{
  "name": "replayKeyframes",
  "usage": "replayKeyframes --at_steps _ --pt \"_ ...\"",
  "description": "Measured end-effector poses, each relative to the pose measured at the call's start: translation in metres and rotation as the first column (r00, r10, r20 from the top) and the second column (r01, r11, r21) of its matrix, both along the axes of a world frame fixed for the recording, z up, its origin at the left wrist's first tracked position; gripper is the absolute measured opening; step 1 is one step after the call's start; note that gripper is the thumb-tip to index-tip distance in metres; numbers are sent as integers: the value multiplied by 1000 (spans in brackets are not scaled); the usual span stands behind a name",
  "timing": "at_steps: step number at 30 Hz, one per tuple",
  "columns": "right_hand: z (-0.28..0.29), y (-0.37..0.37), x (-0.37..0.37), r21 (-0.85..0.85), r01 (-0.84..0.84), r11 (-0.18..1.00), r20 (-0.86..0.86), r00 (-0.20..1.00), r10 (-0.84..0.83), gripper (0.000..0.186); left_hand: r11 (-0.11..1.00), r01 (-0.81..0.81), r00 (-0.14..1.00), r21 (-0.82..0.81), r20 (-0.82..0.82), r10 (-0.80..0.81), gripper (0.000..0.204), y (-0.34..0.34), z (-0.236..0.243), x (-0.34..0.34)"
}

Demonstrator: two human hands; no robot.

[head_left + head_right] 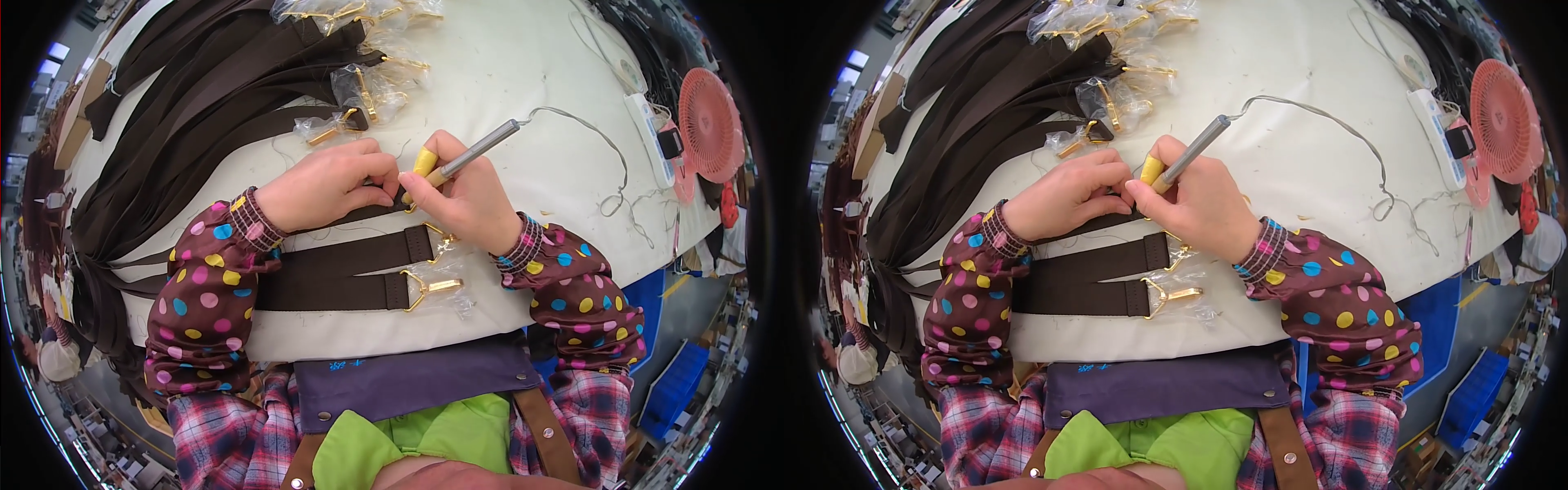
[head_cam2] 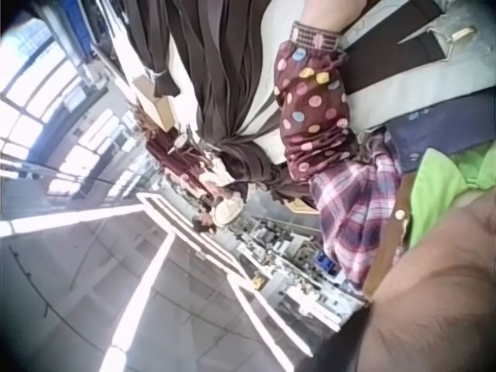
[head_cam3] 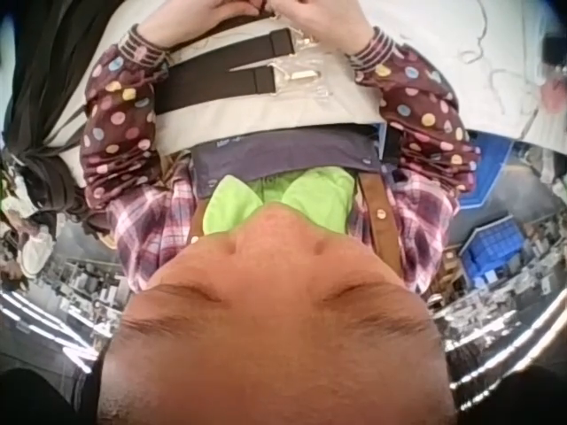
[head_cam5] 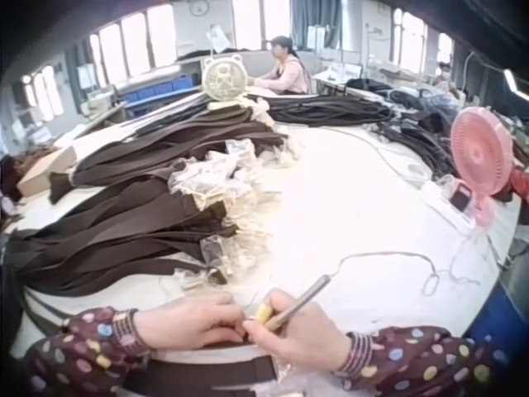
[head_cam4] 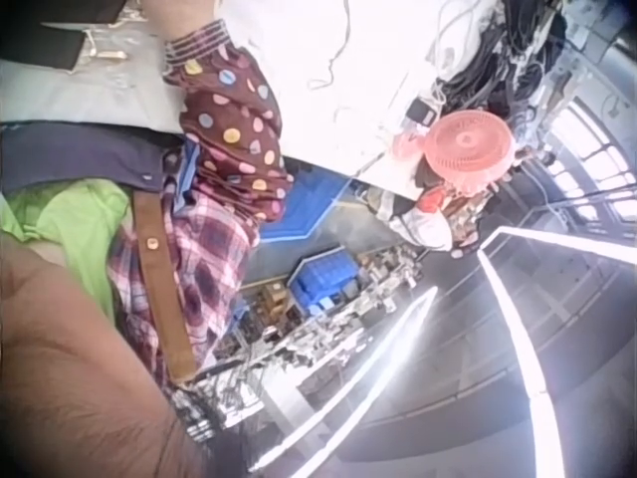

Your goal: Marking or heat-sealing parts of leather straps using a hand tool.

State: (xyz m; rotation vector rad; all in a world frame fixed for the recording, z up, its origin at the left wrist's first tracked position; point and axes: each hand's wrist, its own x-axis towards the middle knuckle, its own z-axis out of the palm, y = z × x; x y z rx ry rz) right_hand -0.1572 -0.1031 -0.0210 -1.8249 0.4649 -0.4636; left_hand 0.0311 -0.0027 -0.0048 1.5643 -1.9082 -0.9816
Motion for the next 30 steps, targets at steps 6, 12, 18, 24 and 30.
replayKeyframes --at_steps 6,12,18,24,30 --pt "1 2 2 -8 6 1000 -1 1000 -6 26 999 -17 1000 -28 6 18 6 1 -2 0" --pt "0 2 2 -8 11 1000 -4 1000 -11 26 1000 -14 1000 -22 25 15 13 2 0 -1" --pt "0 2 2 0 15 1000 -8 1000 -15 26 1000 -21 999 -15 31 22 13 2 0 -1" --pt "3 1 1 3 1 1000 -44 999 -1 23 997 -21 999 -71 30 23 13 2 -1 0" --pt "0 3 5 65 65 996 70 995 -70 26 958 -239 958 157 -124 259 11 6 1 -3"
